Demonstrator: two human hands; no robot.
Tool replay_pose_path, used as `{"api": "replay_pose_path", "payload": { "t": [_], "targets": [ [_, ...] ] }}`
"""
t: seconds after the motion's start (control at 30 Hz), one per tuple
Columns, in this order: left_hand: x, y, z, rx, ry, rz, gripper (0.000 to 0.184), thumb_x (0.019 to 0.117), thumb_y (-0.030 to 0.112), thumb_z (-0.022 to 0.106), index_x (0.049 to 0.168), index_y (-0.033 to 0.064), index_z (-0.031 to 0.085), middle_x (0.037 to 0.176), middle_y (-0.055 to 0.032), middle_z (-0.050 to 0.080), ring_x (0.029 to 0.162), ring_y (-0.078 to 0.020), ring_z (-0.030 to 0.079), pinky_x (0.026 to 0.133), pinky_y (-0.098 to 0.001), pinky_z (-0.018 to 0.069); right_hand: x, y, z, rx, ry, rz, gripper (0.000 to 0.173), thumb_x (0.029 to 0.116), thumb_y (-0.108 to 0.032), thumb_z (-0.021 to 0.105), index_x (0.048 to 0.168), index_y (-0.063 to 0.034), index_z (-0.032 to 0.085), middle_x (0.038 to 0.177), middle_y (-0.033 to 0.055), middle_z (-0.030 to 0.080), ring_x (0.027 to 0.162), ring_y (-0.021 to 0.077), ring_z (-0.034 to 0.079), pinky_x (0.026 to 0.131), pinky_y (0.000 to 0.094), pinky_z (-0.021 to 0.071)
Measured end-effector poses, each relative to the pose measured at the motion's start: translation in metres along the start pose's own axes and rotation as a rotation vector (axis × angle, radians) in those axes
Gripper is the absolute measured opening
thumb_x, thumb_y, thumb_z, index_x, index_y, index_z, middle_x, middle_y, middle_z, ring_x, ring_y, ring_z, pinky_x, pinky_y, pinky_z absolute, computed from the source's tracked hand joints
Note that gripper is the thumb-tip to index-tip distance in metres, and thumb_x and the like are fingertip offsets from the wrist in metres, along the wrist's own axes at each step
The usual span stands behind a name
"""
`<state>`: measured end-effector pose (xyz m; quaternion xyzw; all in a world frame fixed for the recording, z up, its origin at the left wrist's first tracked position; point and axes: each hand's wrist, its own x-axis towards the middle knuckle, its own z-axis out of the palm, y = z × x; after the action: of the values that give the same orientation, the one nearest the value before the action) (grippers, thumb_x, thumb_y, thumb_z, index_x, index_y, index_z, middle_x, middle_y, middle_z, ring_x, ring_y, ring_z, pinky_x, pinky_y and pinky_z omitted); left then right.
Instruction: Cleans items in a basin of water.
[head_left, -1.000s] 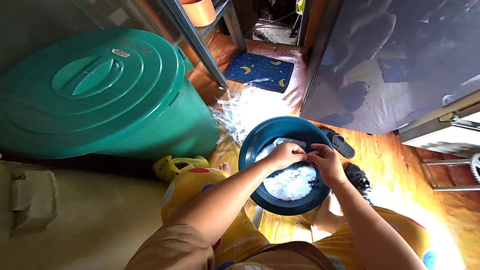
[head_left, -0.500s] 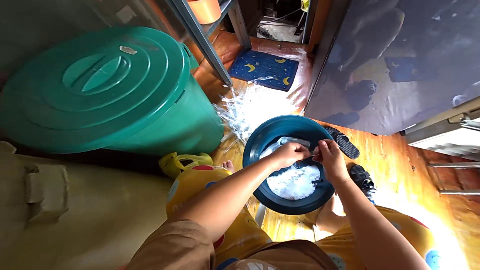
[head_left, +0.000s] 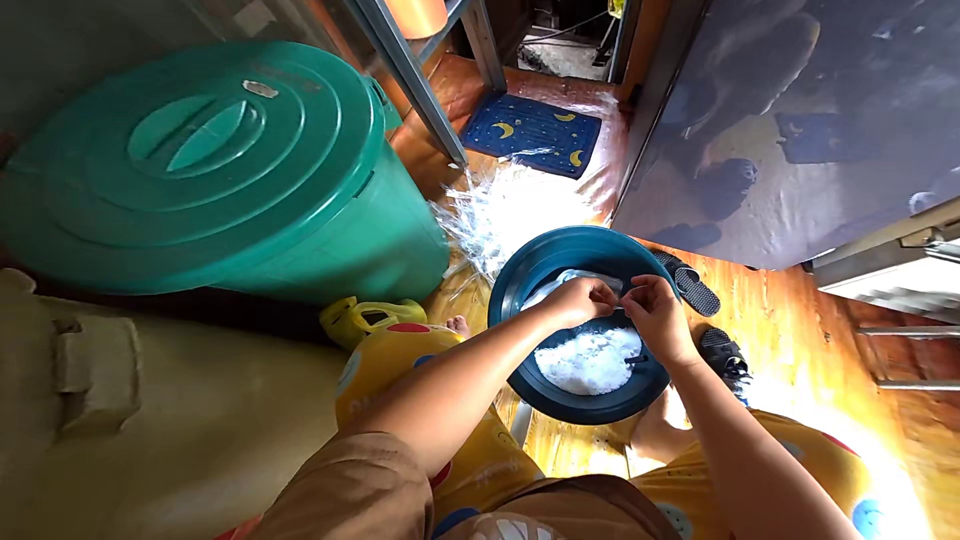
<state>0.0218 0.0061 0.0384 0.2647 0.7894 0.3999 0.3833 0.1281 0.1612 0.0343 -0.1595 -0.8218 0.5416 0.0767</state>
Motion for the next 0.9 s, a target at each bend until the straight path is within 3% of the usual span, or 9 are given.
{"api": "replay_pose_path", "payload": {
  "t": [0.13, 0.23, 0.37, 0.5, 0.6, 0.77, 0.83, 0.9],
  "targets": [
    [-0.002, 0.001, 0.0, 0.115, -0.037, 0.004, 0.038, 0.0989, 0.031, 0.07, 0.126, 0.0053, 0.068, 0.118, -0.014, 0.072, 0.111, -0.0243, 0.069, 0.103, -0.0494, 0.0517, -0.002, -0.001, 0.001, -0.101, -0.007, -0.068, 0.036, 0.0933, -0.001, 0.067, 0.127, 0.0026, 0.057, 0.096, 0.0085, 0.07, 0.084, 0.0111, 0.069, 0.081, 0.0288, 0.0584],
    [-0.005, 0.006, 0.001, 0.225, -0.024, -0.004, 0.035, 0.1035, 0.037, 0.063, 0.124, 0.0103, 0.073, 0.12, -0.0112, 0.072, 0.117, -0.025, 0.067, 0.107, -0.0532, 0.0479, -0.003, 0.004, 0.003, -0.16, -0.008, -0.15, 0.033, 0.0939, -0.001, 0.065, 0.126, 0.0032, 0.059, 0.096, 0.0099, 0.071, 0.086, 0.0128, 0.07, 0.082, 0.0294, 0.0591],
    [-0.004, 0.003, 0.001, 0.325, 0.019, 0.041, 0.037, 0.0987, 0.043, 0.068, 0.124, 0.0173, 0.074, 0.129, -0.0074, 0.069, 0.125, -0.026, 0.061, 0.111, -0.0615, 0.0403, -0.004, 0.007, 0.005, -0.215, -0.029, -0.207, 0.031, 0.0964, -0.002, 0.06, 0.127, 0.0044, 0.06, 0.099, 0.014, 0.071, 0.089, 0.0188, 0.071, 0.083, 0.0345, 0.0598],
    [-0.009, 0.008, 0.002, 0.434, 0.029, 0.063, 0.031, 0.103, 0.041, 0.062, 0.121, 0.0194, 0.076, 0.126, -0.0042, 0.071, 0.127, -0.0241, 0.06, 0.116, -0.0665, 0.0291, -0.006, 0.009, 0.005, -0.231, -0.015, -0.225, 0.033, 0.0947, 0.001, 0.059, 0.128, 0.004, 0.06, 0.1, 0.0131, 0.071, 0.088, 0.0171, 0.071, 0.083, 0.0322, 0.0592],
    [-0.01, 0.007, 0.003, 0.474, 0.034, 0.073, 0.033, 0.1022, 0.043, 0.062, 0.126, 0.0231, 0.074, 0.132, -0.0022, 0.068, 0.133, -0.0238, 0.056, 0.118, -0.0683, 0.0244, -0.007, 0.01, 0.005, -0.238, 0.001, -0.235, 0.033, 0.0941, 0.002, 0.057, 0.127, 0.0044, 0.06, 0.099, 0.0134, 0.071, 0.088, 0.0173, 0.07, 0.082, 0.0322, 0.0587],
    [-0.012, 0.011, 0.003, 0.467, 0.053, 0.072, 0.026, 0.1042, 0.036, 0.061, 0.118, 0.021, 0.077, 0.122, -0.0028, 0.073, 0.125, -0.0224, 0.062, 0.118, -0.0662, 0.0252, -0.01, 0.01, 0.007, -0.186, -0.02, -0.222, 0.047, 0.0857, -0.004, 0.067, 0.131, 0.0032, 0.057, 0.109, 0.0148, 0.069, 0.096, 0.0199, 0.068, 0.081, 0.034, 0.0586],
    [-0.012, 0.012, 0.003, 0.466, 0.072, 0.083, 0.023, 0.103, 0.032, 0.063, 0.116, 0.0207, 0.077, 0.119, -0.0034, 0.073, 0.123, -0.0229, 0.063, 0.118, -0.0658, 0.0261, -0.01, 0.011, 0.01, -0.194, -0.022, -0.216, 0.05, 0.086, -0.01, 0.072, 0.132, 0.003, 0.057, 0.107, 0.0143, 0.07, 0.095, 0.0197, 0.069, 0.082, 0.0342, 0.0587],
    [-0.011, 0.011, 0.002, 0.47, 0.076, 0.075, 0.022, 0.1021, 0.032, 0.064, 0.115, 0.0212, 0.078, 0.117, -0.0031, 0.073, 0.121, -0.0225, 0.063, 0.118, -0.0651, 0.026, -0.01, 0.011, 0.012, -0.215, -0.006, -0.233, 0.041, 0.0898, -0.008, 0.07, 0.128, 0.0039, 0.06, 0.1, 0.0136, 0.07, 0.088, 0.0175, 0.069, 0.08, 0.0322, 0.0587]
  ]
}}
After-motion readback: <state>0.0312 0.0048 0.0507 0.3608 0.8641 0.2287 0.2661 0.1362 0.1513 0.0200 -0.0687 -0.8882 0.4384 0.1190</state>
